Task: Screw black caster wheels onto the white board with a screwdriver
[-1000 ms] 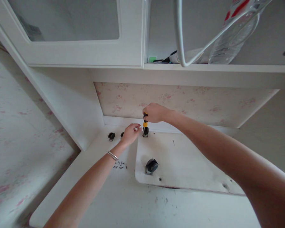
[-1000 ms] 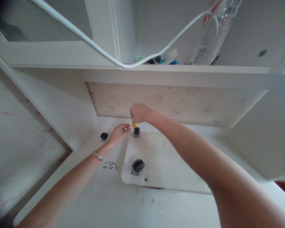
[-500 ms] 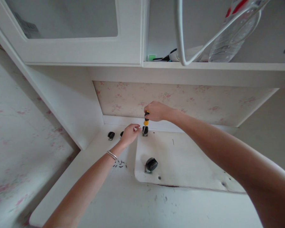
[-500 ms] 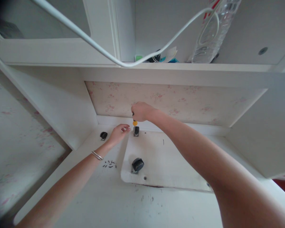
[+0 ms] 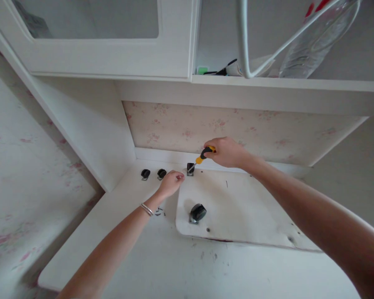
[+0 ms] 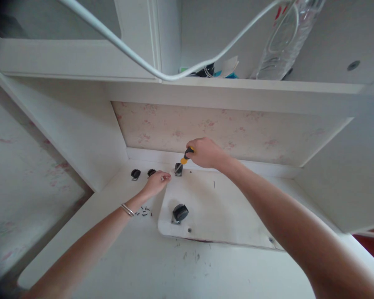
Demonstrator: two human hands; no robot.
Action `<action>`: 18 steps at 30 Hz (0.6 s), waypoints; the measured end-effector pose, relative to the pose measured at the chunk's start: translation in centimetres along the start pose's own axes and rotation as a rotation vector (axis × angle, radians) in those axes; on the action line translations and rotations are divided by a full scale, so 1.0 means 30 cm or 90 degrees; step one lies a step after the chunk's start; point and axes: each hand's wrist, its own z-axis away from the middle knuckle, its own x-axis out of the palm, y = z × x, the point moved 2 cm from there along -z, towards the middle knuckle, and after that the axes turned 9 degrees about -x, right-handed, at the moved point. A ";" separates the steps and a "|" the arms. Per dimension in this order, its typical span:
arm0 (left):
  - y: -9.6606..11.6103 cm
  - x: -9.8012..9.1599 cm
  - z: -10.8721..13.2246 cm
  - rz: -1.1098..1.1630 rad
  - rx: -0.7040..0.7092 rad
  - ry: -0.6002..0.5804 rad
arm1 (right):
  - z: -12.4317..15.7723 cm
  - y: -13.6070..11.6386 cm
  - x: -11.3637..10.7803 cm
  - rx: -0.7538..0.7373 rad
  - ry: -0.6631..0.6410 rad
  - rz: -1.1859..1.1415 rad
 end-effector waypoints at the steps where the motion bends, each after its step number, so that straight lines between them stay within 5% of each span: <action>1: 0.002 0.002 0.023 0.024 -0.013 0.006 | 0.038 -0.006 0.011 0.001 0.040 -0.027; 7: 0.007 0.008 0.193 0.227 -0.143 0.031 | 0.293 -0.084 0.142 -0.034 0.324 -0.188; 11: -0.011 0.013 0.260 0.511 -0.294 0.051 | 0.426 -0.143 0.218 0.000 0.407 -0.198; 18: -0.017 0.023 0.294 0.572 -0.326 0.046 | 0.561 -0.214 0.260 0.060 0.481 -0.170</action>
